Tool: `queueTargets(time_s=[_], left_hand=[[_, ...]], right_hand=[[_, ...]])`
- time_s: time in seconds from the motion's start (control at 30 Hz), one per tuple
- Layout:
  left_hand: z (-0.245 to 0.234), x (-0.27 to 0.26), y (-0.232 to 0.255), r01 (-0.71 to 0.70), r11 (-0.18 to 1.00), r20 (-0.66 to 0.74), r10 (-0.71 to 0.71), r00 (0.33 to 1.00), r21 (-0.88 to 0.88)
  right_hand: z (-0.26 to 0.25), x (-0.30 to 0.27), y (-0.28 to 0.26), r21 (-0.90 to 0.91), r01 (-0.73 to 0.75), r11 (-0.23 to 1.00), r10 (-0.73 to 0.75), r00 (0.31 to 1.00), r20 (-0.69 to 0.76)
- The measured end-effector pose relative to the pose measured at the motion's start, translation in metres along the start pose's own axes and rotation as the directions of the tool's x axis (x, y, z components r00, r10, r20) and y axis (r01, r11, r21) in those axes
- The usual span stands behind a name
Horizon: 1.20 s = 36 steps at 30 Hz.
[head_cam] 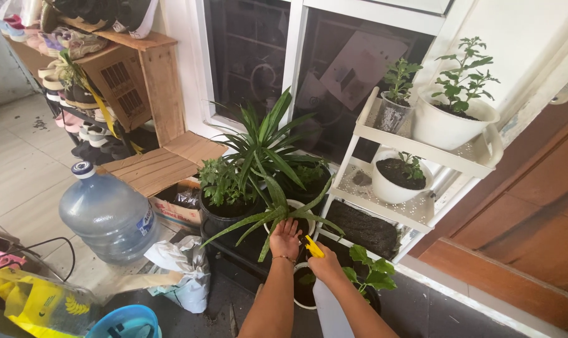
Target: The recorder repots aloe vera plants using soil and a spoon, then prunes and waters them with a spray bottle.
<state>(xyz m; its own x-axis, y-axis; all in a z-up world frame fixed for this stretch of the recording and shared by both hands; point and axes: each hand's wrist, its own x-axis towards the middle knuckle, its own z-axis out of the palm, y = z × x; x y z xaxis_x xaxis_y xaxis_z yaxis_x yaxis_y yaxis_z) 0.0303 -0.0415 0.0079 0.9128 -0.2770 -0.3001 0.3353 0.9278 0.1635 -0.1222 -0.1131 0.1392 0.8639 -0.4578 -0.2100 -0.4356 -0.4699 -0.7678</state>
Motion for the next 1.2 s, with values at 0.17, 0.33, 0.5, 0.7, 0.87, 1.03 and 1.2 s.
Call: queueTargets(time_s=[0.17, 0.33, 0.5, 0.7, 0.87, 1.03, 1.2], left_hand=[[0.006, -0.001, -0.002, 0.016, 0.998, -0.063, -0.012, 0.998, 0.066], [-0.066, 0.059, -0.034, -0.029, 0.924, 0.142, -0.027, 0.99, 0.382], [-0.032, 0.017, -0.03, 0.023, 0.763, -0.115, 0.067, 0.991, 0.646], [0.051, -0.087, 0.005, -0.013, 0.564, 0.13, -0.168, 0.977, 0.825], [-0.011, -0.095, 0.004, -0.26, 0.374, 0.392, -0.336, 0.856, 0.89], [0.047, -0.178, 0.036, -0.425, 0.097, 0.431, -0.343, 0.835, 0.9], [0.071, -0.178, 0.036, -0.441, -0.129, 0.454, 0.106, 0.884, 0.888]], right_hand=[[0.009, 0.016, 0.022, 0.05, 0.028, 0.998, -0.027, 0.999, -0.031], [-0.004, -0.003, 0.007, 0.068, 0.07, 0.995, -0.069, 0.998, -0.012], [-0.002, -0.007, 0.004, 0.092, 0.077, 0.993, -0.075, 0.997, -0.027], [0.01, 0.032, 0.03, 0.319, -0.008, 0.948, 0.026, 0.998, -0.052], [-0.005, 0.023, -0.012, 0.333, 0.041, 0.942, -0.025, 0.998, -0.052], [0.025, 0.031, -0.013, 0.37, 0.065, 0.927, -0.056, 0.998, -0.036], [0.027, -0.002, -0.058, -0.184, -0.05, 0.982, 0.03, 0.993, -0.115]])
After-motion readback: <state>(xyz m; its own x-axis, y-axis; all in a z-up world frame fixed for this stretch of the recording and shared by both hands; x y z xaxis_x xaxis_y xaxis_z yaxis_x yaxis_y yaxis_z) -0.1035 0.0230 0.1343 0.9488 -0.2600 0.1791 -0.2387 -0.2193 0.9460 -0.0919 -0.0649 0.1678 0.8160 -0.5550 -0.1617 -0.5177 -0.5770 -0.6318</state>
